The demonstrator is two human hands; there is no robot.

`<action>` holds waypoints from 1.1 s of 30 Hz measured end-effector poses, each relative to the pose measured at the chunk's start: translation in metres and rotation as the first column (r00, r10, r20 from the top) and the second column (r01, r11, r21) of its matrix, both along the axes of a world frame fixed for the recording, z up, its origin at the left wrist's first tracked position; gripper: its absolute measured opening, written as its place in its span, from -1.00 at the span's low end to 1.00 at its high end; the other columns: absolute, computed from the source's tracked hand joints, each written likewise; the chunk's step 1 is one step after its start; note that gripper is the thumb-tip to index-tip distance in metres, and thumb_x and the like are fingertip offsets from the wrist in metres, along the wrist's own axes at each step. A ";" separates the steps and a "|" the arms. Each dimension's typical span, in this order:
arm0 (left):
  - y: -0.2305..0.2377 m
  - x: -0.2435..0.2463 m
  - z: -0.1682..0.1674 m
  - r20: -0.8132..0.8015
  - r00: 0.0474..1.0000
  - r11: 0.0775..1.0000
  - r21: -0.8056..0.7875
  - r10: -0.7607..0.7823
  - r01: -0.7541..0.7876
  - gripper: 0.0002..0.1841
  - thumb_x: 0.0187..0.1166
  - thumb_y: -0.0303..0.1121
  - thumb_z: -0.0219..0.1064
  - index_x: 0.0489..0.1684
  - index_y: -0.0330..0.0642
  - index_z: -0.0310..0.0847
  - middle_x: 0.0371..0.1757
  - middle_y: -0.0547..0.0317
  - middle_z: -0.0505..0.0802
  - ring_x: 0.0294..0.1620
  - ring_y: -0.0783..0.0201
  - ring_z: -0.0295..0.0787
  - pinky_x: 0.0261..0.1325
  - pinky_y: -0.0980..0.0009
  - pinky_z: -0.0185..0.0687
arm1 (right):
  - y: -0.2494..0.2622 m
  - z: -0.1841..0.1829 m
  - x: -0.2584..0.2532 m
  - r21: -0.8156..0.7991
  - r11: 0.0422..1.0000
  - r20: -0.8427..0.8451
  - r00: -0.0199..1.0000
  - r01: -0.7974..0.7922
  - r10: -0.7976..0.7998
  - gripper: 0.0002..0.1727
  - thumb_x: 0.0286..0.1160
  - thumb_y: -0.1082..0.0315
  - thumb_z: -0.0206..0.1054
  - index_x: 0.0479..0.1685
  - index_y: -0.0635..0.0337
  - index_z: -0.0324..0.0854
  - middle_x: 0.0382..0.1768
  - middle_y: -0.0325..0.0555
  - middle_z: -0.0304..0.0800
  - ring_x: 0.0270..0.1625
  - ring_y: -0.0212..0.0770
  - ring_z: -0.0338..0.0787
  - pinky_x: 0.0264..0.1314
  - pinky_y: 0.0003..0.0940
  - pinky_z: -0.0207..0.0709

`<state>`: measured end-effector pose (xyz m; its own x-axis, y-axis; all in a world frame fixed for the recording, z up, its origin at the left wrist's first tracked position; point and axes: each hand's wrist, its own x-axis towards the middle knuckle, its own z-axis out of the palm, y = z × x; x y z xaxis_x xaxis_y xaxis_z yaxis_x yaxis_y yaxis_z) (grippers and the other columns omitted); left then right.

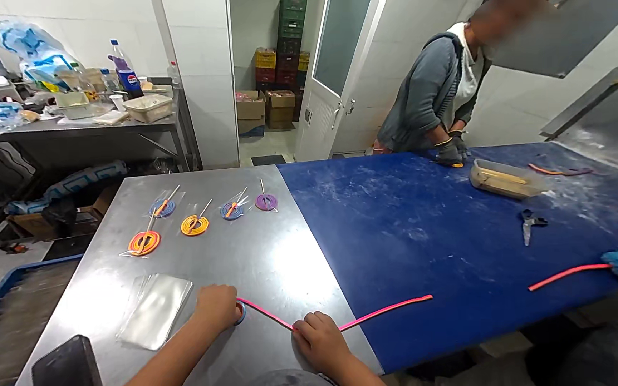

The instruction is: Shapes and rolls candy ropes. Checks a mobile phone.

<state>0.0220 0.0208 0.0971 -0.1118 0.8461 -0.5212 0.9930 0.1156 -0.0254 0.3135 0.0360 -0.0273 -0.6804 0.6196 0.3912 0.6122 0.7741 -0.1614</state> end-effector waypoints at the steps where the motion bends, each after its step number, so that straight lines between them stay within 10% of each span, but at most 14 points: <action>1: -0.001 -0.003 -0.005 0.056 0.992 0.990 0.089 -0.110 0.105 -0.63 0.58 -0.19 0.33 0.22 -0.21 0.69 0.28 -0.14 0.79 0.41 -0.19 0.67 0.37 -0.23 0.56 | 0.000 0.000 0.000 -0.002 1.000 -0.003 1.000 0.001 -0.001 -0.69 0.65 -0.01 0.17 -0.16 -0.16 0.81 -0.38 -0.29 0.74 -0.23 -0.21 0.75 -0.15 -0.26 0.66; 4: -0.004 -0.013 -0.027 0.115 0.893 0.885 0.239 -0.434 0.399 -0.77 0.64 -0.45 0.23 0.12 -0.16 0.74 0.25 -0.07 0.79 0.45 -0.14 0.61 0.40 -0.17 0.51 | 0.000 -0.001 0.000 -0.014 1.000 -0.004 1.000 0.005 -0.005 -0.68 0.64 -0.05 0.18 -0.16 -0.17 0.81 -0.37 -0.29 0.74 -0.23 -0.21 0.75 -0.15 -0.26 0.65; 12: -0.003 -0.017 -0.021 0.054 0.979 0.980 0.056 -0.194 0.191 -0.51 0.63 0.05 0.16 0.03 -0.24 0.75 0.14 -0.15 0.86 0.30 -0.19 0.76 0.32 -0.24 0.58 | 0.000 0.000 0.003 -0.010 1.000 -0.049 0.998 -0.027 0.026 -0.73 0.55 -0.03 0.25 -0.17 -0.17 0.81 -0.35 -0.28 0.77 -0.21 -0.20 0.77 -0.15 -0.22 0.68; 17: -0.009 -0.020 -0.042 0.169 0.871 0.866 0.299 -0.460 0.400 -0.76 0.74 -0.31 0.16 0.10 -0.18 0.72 0.16 -0.11 0.81 0.29 -0.18 0.73 0.27 -0.17 0.63 | 0.000 -0.003 0.003 0.012 1.000 -0.043 0.999 -0.026 0.026 -0.72 0.53 -0.06 0.24 -0.18 -0.19 0.81 -0.37 -0.32 0.74 -0.22 -0.23 0.75 -0.17 -0.25 0.65; 22: -0.005 -0.012 -0.022 0.145 0.986 0.992 -0.082 -0.086 0.099 -0.50 0.76 -0.02 -0.06 0.11 -0.22 0.70 0.17 -0.18 0.85 0.31 -0.21 0.77 0.25 -0.33 0.60 | 0.001 -0.003 0.003 0.035 0.999 -0.056 0.998 -0.023 0.025 -0.72 0.58 0.00 0.20 -0.20 -0.17 0.81 -0.38 -0.31 0.73 -0.24 -0.23 0.74 -0.18 -0.28 0.64; 28: -0.017 -0.002 -0.025 0.158 0.955 0.962 0.150 -0.251 0.228 -0.69 0.62 -0.40 0.26 0.29 -0.11 0.67 0.30 -0.15 0.74 0.38 -0.23 0.65 0.26 -0.23 0.62 | 0.001 -0.004 0.003 0.037 0.999 -0.045 0.999 -0.021 0.023 -0.74 0.56 0.03 0.21 -0.21 -0.18 0.80 -0.39 -0.32 0.73 -0.25 -0.24 0.73 -0.18 -0.28 0.63; 33: -0.017 0.006 -0.016 0.026 0.999 0.999 -0.040 -0.035 0.036 -0.56 0.75 -0.09 0.02 0.20 -0.19 0.70 0.24 -0.14 0.84 0.39 -0.19 0.72 0.38 -0.26 0.53 | 0.000 -0.003 0.003 0.024 1.000 -0.026 1.000 -0.013 0.014 -0.74 0.56 0.02 0.20 -0.21 -0.18 0.80 -0.39 -0.32 0.72 -0.25 -0.24 0.73 -0.19 -0.28 0.63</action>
